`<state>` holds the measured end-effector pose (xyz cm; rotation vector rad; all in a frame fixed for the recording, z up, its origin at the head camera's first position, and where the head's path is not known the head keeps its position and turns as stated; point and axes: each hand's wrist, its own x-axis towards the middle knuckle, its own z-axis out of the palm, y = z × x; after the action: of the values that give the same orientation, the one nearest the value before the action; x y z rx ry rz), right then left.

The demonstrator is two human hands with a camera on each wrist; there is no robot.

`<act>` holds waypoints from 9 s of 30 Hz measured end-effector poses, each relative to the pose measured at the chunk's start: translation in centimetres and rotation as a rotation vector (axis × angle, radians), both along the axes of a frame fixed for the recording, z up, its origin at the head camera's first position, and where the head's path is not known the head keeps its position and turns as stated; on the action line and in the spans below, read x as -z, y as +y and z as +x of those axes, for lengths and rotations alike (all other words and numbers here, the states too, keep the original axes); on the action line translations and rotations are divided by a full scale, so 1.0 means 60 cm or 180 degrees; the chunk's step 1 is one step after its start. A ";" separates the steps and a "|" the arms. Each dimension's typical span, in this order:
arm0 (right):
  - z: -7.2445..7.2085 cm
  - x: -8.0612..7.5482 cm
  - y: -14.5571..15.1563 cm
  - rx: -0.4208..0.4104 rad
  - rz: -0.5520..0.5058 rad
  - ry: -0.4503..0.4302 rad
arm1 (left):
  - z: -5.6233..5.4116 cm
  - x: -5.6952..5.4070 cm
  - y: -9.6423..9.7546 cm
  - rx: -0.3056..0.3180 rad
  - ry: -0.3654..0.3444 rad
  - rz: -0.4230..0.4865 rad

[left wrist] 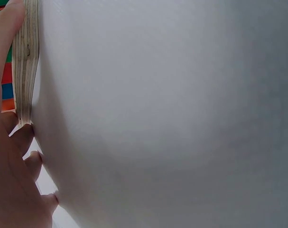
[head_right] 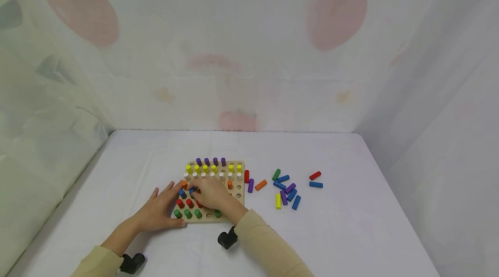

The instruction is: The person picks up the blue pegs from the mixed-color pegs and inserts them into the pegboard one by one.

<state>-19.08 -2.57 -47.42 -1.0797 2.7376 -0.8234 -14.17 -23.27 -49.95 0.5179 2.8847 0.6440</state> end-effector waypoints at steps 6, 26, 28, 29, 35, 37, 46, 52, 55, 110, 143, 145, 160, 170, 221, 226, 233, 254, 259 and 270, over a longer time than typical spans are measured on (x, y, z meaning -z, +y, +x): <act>0.001 -0.003 0.002 -0.0023 0.0024 -0.0023 | 0.001 -0.001 0.001 -0.0007 0.0001 0.0002; 0.009 -0.046 0.053 0.0010 -0.0262 -0.0011 | 0.000 0.003 0.001 -0.0047 0.0023 -0.0061; 0.009 -0.050 0.063 0.0025 -0.0271 0.0045 | 0.001 0.002 0.001 -0.0056 0.0013 -0.0075; 0.009 -0.052 0.069 0.0024 -0.0293 0.0055 | 0.001 0.002 0.002 -0.0059 0.0000 -0.0077; 0.004 -0.048 0.100 -0.0002 -0.0423 0.0087 | 0.002 -0.001 0.001 -0.0060 -0.0069 -0.0057; 0.002 -0.047 0.109 -0.0025 -0.0451 0.0134 | 0.002 -0.001 0.001 -0.0065 -0.0070 -0.0054; -0.004 -0.046 0.157 0.0153 -0.0456 0.0126 | 0.002 0.001 0.001 -0.0078 -0.0078 -0.0020; -0.013 -0.040 0.192 0.0268 -0.0461 0.0110 | 0.002 0.002 0.001 -0.0078 -0.0078 -0.0042; -0.019 -0.036 0.208 0.0288 -0.0483 0.0113 | 0.002 0.003 0.001 -0.0089 -0.0079 -0.0046; -0.021 0.034 0.374 0.0923 0.0430 0.0220 | 0.002 -0.001 0.002 -0.0072 -0.0067 -0.0081; -0.026 0.032 0.368 0.0966 0.0221 0.0024 | 0.004 -0.002 0.004 -0.0098 -0.0073 -0.0087; -0.026 0.030 0.364 0.0940 0.0186 0.0029 | 0.004 -0.001 0.004 -0.0101 -0.0070 -0.0088; -0.034 0.012 0.315 0.0890 0.0146 0.0119 | 0.002 0.001 0.004 -0.0122 -0.0092 -0.0105; -0.034 0.000 0.287 0.0793 -0.0015 0.0114 | 0.002 0.000 0.004 -0.0132 -0.0128 -0.0106; -0.020 -0.047 0.133 0.0143 -0.0317 -0.0168 | 0.000 0.004 0.004 -0.0106 -0.0101 -0.0082; -0.015 -0.047 0.121 0.0104 -0.0334 -0.0189 | 0.001 0.001 0.005 -0.0106 -0.0097 -0.0071; -0.013 -0.044 0.105 0.0036 -0.0357 -0.0365 | 0.002 -0.002 0.006 -0.0101 -0.0116 -0.0061; -0.007 -0.034 0.068 -0.0070 -0.0133 -0.0185 | -0.001 0.001 0.005 -0.0105 -0.0116 -0.0077; -0.002 -0.034 0.061 -0.0038 -0.0059 -0.0235 | 0.000 0.003 0.005 -0.0095 -0.0098 -0.0075; 0.000 -0.020 0.050 0.0057 -0.0068 -0.0477 | 0.000 0.003 0.006 -0.0091 -0.0093 -0.0062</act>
<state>-19.07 0.41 -46.23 -0.9565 2.6239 -0.8990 -14.19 -22.94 -50.15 0.4614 2.8728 0.6218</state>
